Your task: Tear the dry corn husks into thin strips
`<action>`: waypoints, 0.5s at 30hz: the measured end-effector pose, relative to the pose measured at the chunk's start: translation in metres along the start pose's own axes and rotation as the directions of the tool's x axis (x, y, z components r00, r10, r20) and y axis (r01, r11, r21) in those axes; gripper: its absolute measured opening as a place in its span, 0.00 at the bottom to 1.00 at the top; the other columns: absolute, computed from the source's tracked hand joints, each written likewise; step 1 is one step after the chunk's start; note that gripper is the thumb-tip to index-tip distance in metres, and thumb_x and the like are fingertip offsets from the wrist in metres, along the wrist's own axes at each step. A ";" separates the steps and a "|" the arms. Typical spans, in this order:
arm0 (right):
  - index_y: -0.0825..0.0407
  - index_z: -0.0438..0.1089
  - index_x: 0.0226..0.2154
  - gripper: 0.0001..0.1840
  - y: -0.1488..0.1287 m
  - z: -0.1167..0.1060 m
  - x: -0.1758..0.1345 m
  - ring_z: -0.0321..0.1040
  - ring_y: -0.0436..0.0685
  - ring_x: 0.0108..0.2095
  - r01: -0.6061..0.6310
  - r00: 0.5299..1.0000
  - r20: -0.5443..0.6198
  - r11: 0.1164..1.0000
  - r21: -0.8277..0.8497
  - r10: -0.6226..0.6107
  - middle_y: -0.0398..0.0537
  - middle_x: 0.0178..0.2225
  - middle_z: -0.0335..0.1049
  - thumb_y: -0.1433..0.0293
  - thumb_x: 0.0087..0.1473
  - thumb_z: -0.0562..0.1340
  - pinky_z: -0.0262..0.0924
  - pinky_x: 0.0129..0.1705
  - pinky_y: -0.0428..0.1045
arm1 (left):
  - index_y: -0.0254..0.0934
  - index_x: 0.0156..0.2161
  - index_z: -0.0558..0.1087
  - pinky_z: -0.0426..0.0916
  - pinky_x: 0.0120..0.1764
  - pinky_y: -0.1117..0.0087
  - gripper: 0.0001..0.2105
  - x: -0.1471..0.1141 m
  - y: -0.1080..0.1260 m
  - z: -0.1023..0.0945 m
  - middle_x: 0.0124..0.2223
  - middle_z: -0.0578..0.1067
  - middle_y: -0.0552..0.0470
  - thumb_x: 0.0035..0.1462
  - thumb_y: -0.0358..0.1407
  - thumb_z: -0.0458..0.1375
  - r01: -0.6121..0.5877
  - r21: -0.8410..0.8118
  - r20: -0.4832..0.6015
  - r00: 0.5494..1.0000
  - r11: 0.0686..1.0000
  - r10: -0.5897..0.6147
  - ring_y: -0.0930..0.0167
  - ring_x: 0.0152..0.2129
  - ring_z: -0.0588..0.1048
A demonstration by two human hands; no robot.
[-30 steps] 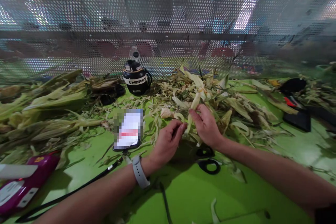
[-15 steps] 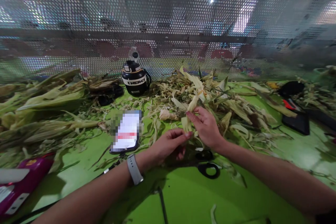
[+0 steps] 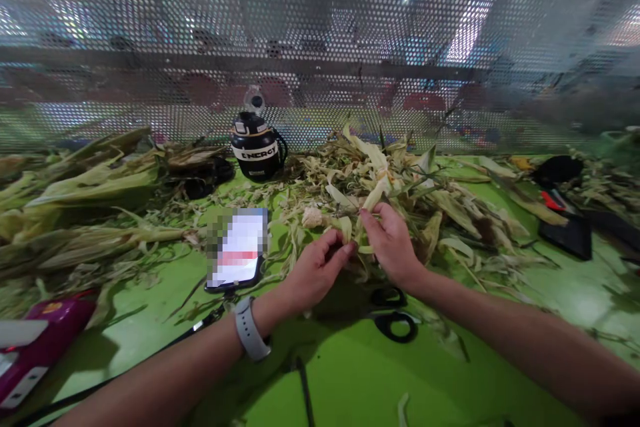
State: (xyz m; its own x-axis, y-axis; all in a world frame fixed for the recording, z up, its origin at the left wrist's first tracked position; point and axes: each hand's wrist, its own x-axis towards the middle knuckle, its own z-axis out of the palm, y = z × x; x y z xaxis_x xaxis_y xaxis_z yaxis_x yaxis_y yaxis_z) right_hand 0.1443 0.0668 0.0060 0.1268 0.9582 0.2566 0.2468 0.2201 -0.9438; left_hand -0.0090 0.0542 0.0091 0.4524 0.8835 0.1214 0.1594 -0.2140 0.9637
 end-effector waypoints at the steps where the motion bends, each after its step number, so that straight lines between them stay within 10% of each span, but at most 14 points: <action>1: 0.51 0.60 0.31 0.14 0.000 0.001 0.000 0.48 0.45 0.14 -0.003 1.000 -0.008 1.000 0.009 0.003 0.33 0.15 0.51 0.57 0.55 0.56 0.45 0.15 0.42 | 0.37 0.30 0.63 0.60 0.28 0.74 0.09 -0.001 0.000 0.001 0.27 0.63 0.57 0.57 0.40 0.52 0.014 -0.024 -0.007 1.000 1.000 -0.014 0.75 0.24 0.62; 15: 0.49 0.59 0.30 0.13 0.003 0.008 -0.004 0.45 0.44 0.08 -0.189 0.981 0.013 0.938 0.292 0.194 0.28 0.10 0.49 0.57 0.53 0.59 0.44 0.08 0.41 | 0.38 0.41 0.64 0.61 0.27 0.76 0.13 0.000 0.001 -0.001 0.27 0.66 0.58 0.52 0.39 0.59 0.045 -0.256 -0.113 0.991 0.966 -0.076 0.77 0.24 0.64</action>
State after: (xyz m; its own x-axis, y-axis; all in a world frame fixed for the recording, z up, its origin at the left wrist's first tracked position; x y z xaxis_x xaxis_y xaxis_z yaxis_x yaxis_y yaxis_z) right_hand 0.1370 0.0652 0.0004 0.1603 0.9849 0.0657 -0.0729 0.0782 -0.9943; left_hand -0.0092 0.0546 0.0104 0.3370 0.9386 0.0734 -0.0497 -0.0601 0.9970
